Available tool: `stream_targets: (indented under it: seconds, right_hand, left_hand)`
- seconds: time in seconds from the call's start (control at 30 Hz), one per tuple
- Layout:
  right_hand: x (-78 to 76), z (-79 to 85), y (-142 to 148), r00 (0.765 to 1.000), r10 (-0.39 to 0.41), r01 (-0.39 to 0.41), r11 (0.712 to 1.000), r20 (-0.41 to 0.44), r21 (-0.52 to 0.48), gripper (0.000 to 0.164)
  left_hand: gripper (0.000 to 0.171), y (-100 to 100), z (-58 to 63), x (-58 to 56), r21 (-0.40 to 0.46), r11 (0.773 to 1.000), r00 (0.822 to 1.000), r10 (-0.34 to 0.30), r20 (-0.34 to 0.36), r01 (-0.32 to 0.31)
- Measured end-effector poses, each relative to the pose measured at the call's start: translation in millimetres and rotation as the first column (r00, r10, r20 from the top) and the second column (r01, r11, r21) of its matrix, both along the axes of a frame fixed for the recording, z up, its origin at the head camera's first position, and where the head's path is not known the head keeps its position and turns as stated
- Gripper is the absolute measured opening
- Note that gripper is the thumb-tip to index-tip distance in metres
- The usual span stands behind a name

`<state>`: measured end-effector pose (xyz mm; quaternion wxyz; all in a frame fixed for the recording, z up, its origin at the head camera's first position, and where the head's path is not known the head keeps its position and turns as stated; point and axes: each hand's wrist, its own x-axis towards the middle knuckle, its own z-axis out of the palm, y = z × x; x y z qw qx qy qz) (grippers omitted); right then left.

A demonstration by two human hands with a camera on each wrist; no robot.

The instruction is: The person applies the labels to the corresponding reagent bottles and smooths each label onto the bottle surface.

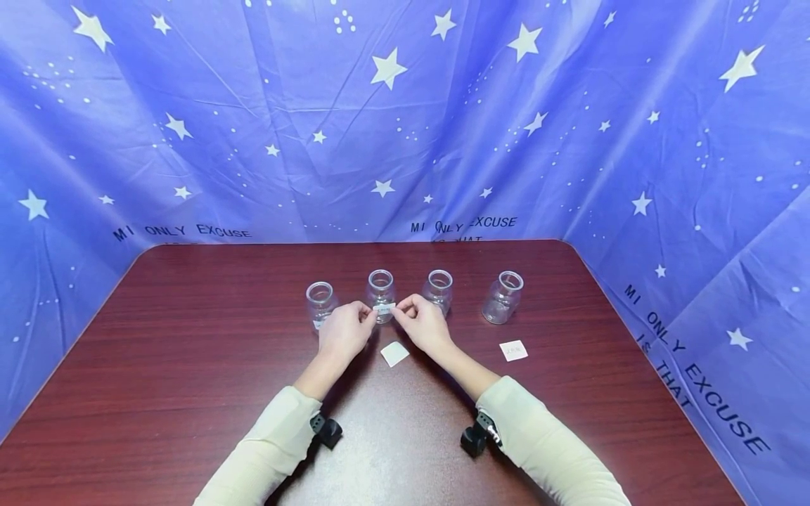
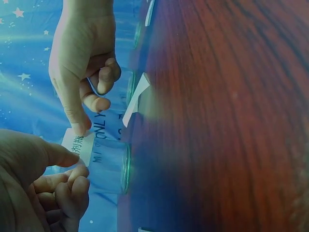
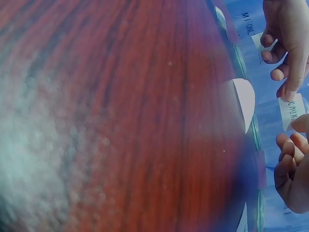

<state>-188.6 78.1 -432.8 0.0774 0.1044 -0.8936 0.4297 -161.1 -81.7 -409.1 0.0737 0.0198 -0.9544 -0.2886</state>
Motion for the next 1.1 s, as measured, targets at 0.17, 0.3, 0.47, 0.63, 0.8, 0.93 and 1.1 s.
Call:
stream_targets:
  seconds: [0.17, 0.3, 0.47, 0.63, 0.8, 0.93, 1.1]
  right_hand:
    - [0.0, 1.9, -0.3, 1.000, -0.013, 0.012, 1.000, 0.021, 0.019, 0.026]
    - [-0.9, 3.2, -1.1, 0.998, -0.024, 0.023, 0.999, 0.049, 0.031, 0.039]
    - [-3.8, 3.1, -3.4, 0.998, -0.003, 0.002, 1.000, 0.064, 0.017, 0.054]
    - [-6.8, 1.3, -7.5, 0.997, 0.035, -0.037, 0.999, 0.075, 0.027, 0.057]
    - [-8.0, -0.8, -9.4, 0.997, 0.046, -0.048, 0.998, 0.065, 0.030, 0.055]
    - [-8.4, -1.3, -7.2, 0.995, 0.072, -0.073, 0.997, 0.072, 0.007, 0.053]
    - [-7.5, -2.7, -2.7, 0.990, 0.117, -0.114, 0.993, 0.081, -0.034, 0.049]
  left_hand:
    - [0.027, -0.7, 0.9, 0.7, -0.021, 1.000, 1.000, -0.014, 0.004, 0.014]
    - [0.036, -1.2, 0.3, 0.2, -0.041, 0.999, 1.000, -0.030, 0.008, 0.031]
    - [0.046, -1.2, 0.7, -2.0, -0.041, 0.999, 0.999, -0.032, 0.034, 0.034]
    - [0.047, -0.4, 0.0, -5.4, -0.052, 0.997, 0.998, -0.050, 0.028, 0.051]
    - [0.043, 0.9, -1.2, -6.2, -0.049, 0.998, 0.999, -0.041, 0.007, 0.042]
    - [0.040, 1.6, -2.7, -6.5, -0.045, 0.998, 0.999, -0.032, -0.005, 0.031]
    - [0.040, 2.7, -2.3, -5.8, -0.048, 0.999, 1.000, -0.026, 0.000, 0.026]
